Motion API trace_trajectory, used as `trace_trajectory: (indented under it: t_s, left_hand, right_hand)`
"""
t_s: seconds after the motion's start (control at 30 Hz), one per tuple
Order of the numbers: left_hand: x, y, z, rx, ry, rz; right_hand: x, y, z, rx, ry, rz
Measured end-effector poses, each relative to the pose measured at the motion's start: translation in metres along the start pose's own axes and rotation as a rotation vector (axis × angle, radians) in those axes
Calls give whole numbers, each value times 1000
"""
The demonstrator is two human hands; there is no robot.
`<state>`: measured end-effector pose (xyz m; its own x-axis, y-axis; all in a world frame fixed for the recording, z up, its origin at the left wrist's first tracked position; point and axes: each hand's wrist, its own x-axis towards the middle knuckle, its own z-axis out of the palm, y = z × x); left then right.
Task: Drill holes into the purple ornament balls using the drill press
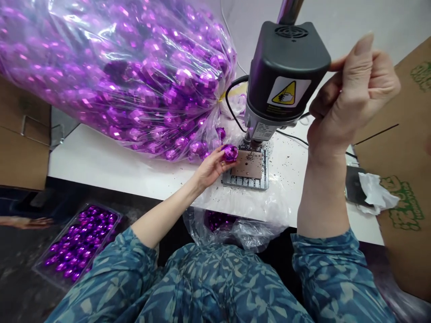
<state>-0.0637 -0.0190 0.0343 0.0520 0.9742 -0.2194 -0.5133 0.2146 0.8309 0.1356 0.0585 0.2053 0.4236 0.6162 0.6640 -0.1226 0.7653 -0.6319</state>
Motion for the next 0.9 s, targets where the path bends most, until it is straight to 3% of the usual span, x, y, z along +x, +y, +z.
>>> trace_trajectory:
  t_s: [0.23, 0.47, 0.63, 0.9]
  left_hand:
    - [26, -41, -3, 407, 57, 175]
    - [45, -52, -2, 589, -34, 280]
    - [45, -55, 2, 757, -75, 393]
    - [47, -69, 1, 761, -129, 509]
  right_hand:
    - [1, 1, -1, -1, -26, 13]
    - [1, 3, -2, 42, -21, 4]
    - [-2, -1, -1, 56, -13, 24]
    - [-2, -3, 0, 24, -26, 10]
